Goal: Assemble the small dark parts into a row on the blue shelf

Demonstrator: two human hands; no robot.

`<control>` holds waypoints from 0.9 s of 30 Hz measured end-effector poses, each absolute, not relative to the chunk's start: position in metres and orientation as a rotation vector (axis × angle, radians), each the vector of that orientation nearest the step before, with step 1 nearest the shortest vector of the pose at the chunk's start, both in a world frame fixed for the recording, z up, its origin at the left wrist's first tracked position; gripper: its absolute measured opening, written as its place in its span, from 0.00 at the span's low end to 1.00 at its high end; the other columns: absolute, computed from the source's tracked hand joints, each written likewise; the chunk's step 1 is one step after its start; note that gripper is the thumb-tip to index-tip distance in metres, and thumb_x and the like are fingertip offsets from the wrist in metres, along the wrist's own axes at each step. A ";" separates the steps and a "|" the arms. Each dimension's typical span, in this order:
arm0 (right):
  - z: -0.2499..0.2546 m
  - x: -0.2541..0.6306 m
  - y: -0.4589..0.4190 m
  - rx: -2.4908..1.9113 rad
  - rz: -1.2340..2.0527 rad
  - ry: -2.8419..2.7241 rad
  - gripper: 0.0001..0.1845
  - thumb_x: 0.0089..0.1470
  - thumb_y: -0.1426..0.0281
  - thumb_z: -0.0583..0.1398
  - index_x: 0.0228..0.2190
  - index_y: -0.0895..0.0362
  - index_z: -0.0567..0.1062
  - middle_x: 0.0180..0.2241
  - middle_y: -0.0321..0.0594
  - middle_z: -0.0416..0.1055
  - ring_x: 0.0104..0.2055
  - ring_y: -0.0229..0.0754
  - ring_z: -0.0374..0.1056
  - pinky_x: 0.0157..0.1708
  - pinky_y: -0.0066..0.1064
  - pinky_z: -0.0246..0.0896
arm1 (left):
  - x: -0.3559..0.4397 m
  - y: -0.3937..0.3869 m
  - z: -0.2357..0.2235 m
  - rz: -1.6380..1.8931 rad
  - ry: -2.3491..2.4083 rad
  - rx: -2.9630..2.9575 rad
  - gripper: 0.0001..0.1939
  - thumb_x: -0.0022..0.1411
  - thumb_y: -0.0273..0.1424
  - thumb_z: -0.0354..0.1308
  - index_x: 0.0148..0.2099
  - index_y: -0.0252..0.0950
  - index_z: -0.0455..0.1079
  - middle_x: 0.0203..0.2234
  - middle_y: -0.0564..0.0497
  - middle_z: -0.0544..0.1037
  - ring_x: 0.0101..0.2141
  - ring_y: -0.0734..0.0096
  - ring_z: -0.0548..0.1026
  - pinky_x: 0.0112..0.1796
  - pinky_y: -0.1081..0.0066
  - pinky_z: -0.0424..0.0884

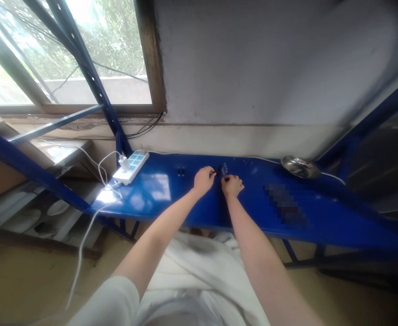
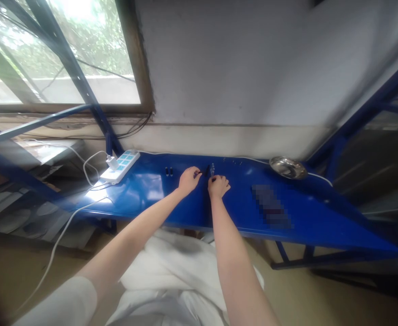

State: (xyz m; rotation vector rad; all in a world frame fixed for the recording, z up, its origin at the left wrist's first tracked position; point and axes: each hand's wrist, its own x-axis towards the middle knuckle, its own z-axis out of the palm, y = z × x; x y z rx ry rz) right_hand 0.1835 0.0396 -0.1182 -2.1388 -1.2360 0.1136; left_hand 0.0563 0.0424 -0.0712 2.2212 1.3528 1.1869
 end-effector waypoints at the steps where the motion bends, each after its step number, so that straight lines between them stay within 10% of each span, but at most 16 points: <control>1: -0.119 0.183 0.039 -2.130 0.099 -1.245 0.12 0.50 0.66 0.54 0.34 0.56 0.75 0.42 0.47 0.66 0.46 0.50 0.56 0.44 0.41 0.46 | 0.056 0.041 -0.069 1.209 1.344 2.198 0.04 0.58 0.28 0.53 0.36 0.36 0.68 0.31 0.48 0.74 0.33 0.66 0.69 0.34 0.69 0.64; 27: -0.121 0.177 0.026 -1.776 -0.295 -1.577 0.11 0.54 0.68 0.52 0.30 0.58 0.72 0.37 0.45 0.69 0.40 0.46 0.58 0.39 0.37 0.45 | 0.044 0.034 -0.064 1.212 1.315 2.309 0.12 0.60 0.27 0.48 0.44 0.34 0.69 0.38 0.46 0.75 0.39 0.67 0.71 0.41 0.67 0.68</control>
